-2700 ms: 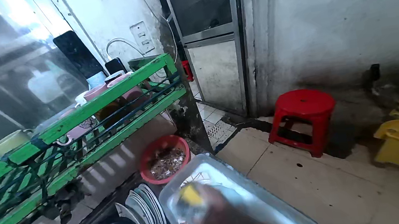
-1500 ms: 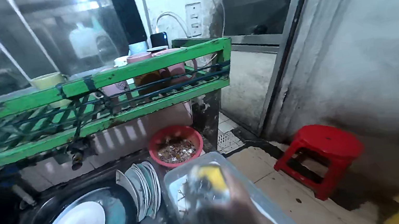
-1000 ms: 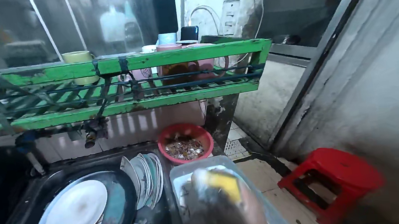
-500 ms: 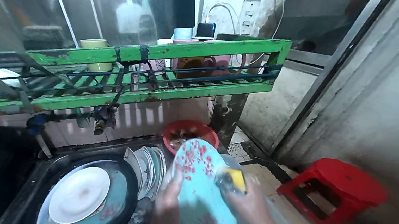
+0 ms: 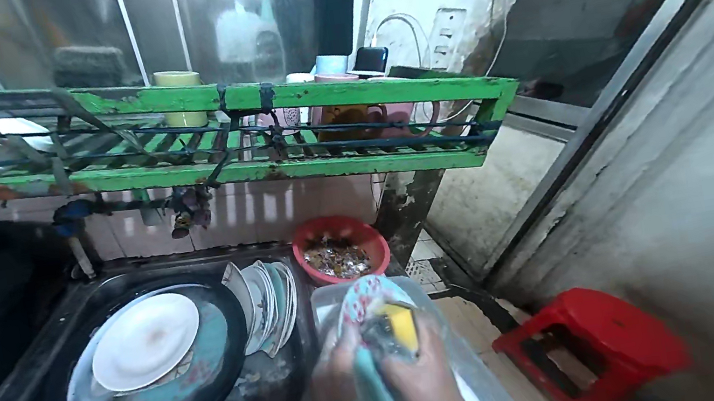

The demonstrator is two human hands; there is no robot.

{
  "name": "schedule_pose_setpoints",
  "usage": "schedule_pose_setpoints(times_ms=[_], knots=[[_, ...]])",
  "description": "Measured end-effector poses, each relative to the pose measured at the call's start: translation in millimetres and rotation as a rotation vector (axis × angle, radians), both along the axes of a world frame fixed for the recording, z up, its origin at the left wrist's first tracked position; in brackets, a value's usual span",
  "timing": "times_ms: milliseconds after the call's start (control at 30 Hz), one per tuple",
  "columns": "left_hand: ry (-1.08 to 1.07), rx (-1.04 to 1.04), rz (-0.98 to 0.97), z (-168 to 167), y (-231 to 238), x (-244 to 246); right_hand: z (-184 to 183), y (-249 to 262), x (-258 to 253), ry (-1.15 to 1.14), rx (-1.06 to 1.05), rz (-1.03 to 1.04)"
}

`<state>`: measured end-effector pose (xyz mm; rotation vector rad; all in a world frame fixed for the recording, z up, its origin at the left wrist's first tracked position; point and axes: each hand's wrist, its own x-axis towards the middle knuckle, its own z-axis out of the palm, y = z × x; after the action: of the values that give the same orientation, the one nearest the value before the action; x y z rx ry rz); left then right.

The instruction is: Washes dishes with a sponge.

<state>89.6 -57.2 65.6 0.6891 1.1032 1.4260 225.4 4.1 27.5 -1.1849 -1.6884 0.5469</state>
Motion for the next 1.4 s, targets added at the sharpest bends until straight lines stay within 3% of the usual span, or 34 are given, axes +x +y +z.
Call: schedule_pose_setpoints(times_ms=[67, 133, 233, 333, 400, 467, 533, 600, 700, 733, 800, 867, 900, 1033, 1133, 1267, 1400], knots=[[-0.013, -0.033, -0.022, 1, -4, 8, 7, -2, -11, 0.116, -0.025, 0.101], [0.040, -0.012, -0.020, 9, -10, 8, 11, 13, -1, 0.237, -0.225, -0.023], [0.244, 0.152, -0.017, 26, -19, -4, 6, 46, 33, 0.732, -0.469, -0.142], [0.391, 0.298, 0.197, 12, -8, -20, 31, 43, 44, 1.111, -0.394, -0.035], [0.301, 0.187, 0.198, 2, 6, -35, 51, 41, 53, 1.253, -0.287, 0.043], [-0.127, -0.137, 0.143, 6, 20, -45, 50, 45, 74, 1.335, -0.252, 0.261], [-0.435, -0.250, 0.149, 13, 30, -46, 31, 48, 100, 1.193, -0.364, 0.465], [-0.492, -0.197, 0.110, 17, 34, -46, 12, 44, 108, 0.850, -0.460, 0.307], [-0.200, -0.193, -0.081, 3, 36, -30, 4, 28, 68, 0.267, -0.533, -0.127], [-0.099, -0.194, -0.171, -2, 37, -21, 8, 18, 48, 0.140, -0.486, -0.137], [0.088, -0.217, -0.314, -3, 33, -2, 13, -6, 18, -0.008, -0.177, -0.016], [0.229, -0.248, -0.356, -1, 25, 10, 13, -4, 14, -0.033, 0.055, 0.092], [0.307, -0.227, -0.389, -2, 23, 12, 14, 3, 22, 0.013, 0.033, 0.063], [0.523, -0.247, -0.601, -8, 9, 10, 22, 44, 72, 0.209, -0.412, -0.298], [0.600, -0.327, -0.697, -8, 15, 8, 30, 28, 62, 0.065, -0.390, -0.210], [0.497, -0.306, -0.672, 9, 31, 4, 28, 3, 21, -0.112, 0.086, 0.116], [0.279, -0.378, -0.426, 18, 26, 2, 27, 30, 53, 0.069, -0.301, -0.182]])
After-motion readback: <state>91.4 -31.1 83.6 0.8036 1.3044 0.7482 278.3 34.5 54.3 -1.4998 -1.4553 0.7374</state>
